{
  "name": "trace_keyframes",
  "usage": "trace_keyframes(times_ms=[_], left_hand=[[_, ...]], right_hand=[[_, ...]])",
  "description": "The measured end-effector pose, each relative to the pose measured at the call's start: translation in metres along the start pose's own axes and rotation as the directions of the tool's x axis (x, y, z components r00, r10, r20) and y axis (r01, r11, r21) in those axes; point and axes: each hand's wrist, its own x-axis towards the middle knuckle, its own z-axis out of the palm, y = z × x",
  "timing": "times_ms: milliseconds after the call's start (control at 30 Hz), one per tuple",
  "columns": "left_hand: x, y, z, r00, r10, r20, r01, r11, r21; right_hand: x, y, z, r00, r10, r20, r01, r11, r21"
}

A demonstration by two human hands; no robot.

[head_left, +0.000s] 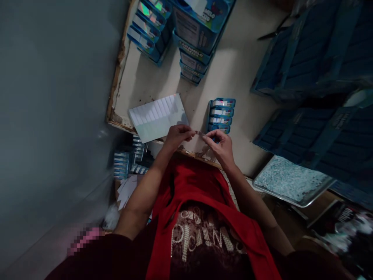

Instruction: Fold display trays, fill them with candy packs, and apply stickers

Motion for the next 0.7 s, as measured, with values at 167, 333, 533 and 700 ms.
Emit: trace_keyframes(times_ms=[167, 333, 533, 700], left_hand=[[-0.001, -0.007, 0.035, 0.999, 0.026, -0.020, -0.023, 0.991, 0.135], [0.011, -0.008, 0.061, 0.987, 0.098, -0.125, -0.057, 0.953, 0.297], [0.022, -0.012, 0.060, 0.978, 0.117, -0.171, -0.063, 0.954, 0.294], [0.044, -0.030, 0.069, 0.992, -0.070, -0.109, 0.082, 0.990, 0.113]], right_hand=[[-0.007, 0.028, -0.027, 0.971, 0.076, -0.225, -0.072, 0.997, 0.029], [0.010, 0.042, -0.043, 0.946, -0.089, -0.313, 0.020, 0.976, -0.219], [0.026, 0.043, -0.037, 0.948, -0.145, -0.282, 0.031, 0.927, -0.374], [0.041, 0.058, -0.037, 0.948, -0.082, -0.308, -0.053, 0.912, -0.407]])
